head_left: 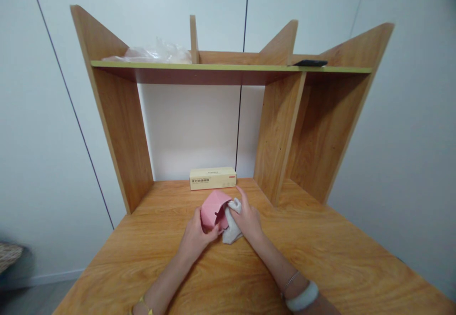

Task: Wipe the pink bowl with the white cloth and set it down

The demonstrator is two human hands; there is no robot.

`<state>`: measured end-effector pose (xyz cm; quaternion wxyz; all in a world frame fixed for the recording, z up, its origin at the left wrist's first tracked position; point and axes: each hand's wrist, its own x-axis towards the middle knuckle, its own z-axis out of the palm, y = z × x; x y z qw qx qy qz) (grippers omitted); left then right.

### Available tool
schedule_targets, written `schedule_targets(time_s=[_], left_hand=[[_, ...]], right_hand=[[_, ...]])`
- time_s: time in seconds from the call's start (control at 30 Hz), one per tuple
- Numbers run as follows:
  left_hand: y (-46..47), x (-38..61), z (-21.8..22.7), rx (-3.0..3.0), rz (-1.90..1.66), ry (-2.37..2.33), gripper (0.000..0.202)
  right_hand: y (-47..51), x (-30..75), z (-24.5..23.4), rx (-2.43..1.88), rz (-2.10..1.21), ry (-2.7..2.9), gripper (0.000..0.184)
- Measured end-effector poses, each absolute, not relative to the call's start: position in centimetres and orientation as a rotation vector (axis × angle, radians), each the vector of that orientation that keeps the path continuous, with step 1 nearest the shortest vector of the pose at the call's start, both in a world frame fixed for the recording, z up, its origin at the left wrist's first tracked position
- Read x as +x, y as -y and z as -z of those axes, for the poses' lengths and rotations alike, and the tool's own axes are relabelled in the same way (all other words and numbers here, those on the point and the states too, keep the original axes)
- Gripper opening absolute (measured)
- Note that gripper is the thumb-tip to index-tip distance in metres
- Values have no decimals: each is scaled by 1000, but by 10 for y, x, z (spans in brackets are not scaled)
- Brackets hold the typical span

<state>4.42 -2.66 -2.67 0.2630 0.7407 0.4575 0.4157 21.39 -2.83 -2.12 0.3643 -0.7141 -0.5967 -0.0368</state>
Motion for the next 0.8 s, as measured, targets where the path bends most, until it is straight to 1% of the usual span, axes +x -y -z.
schedule_targets(time_s=[0.27, 0.47, 0.53, 0.63, 0.7, 0.8], left_hand=[[25, 40, 28, 2085, -1185, -1080, 57], [18, 44, 34, 1942, -1266, -980, 75], [20, 46, 35, 1948, -1242, -913, 73], [23, 48, 35, 1952, -1165, -904, 60], [25, 47, 34, 1966, -1145, -979, 55], [25, 45, 31, 2025, -1164, -1086, 53]], right_hand=[[28, 216, 27, -1809, 6, 1594, 63], [23, 213, 37, -1526, -225, 1427, 58], [20, 212, 40, -1416, -279, 1391, 56], [16, 210, 41, -1317, -316, 1375, 52], [15, 209, 40, -1348, -316, 1377, 52], [17, 211, 36, -1514, -280, 1406, 58]])
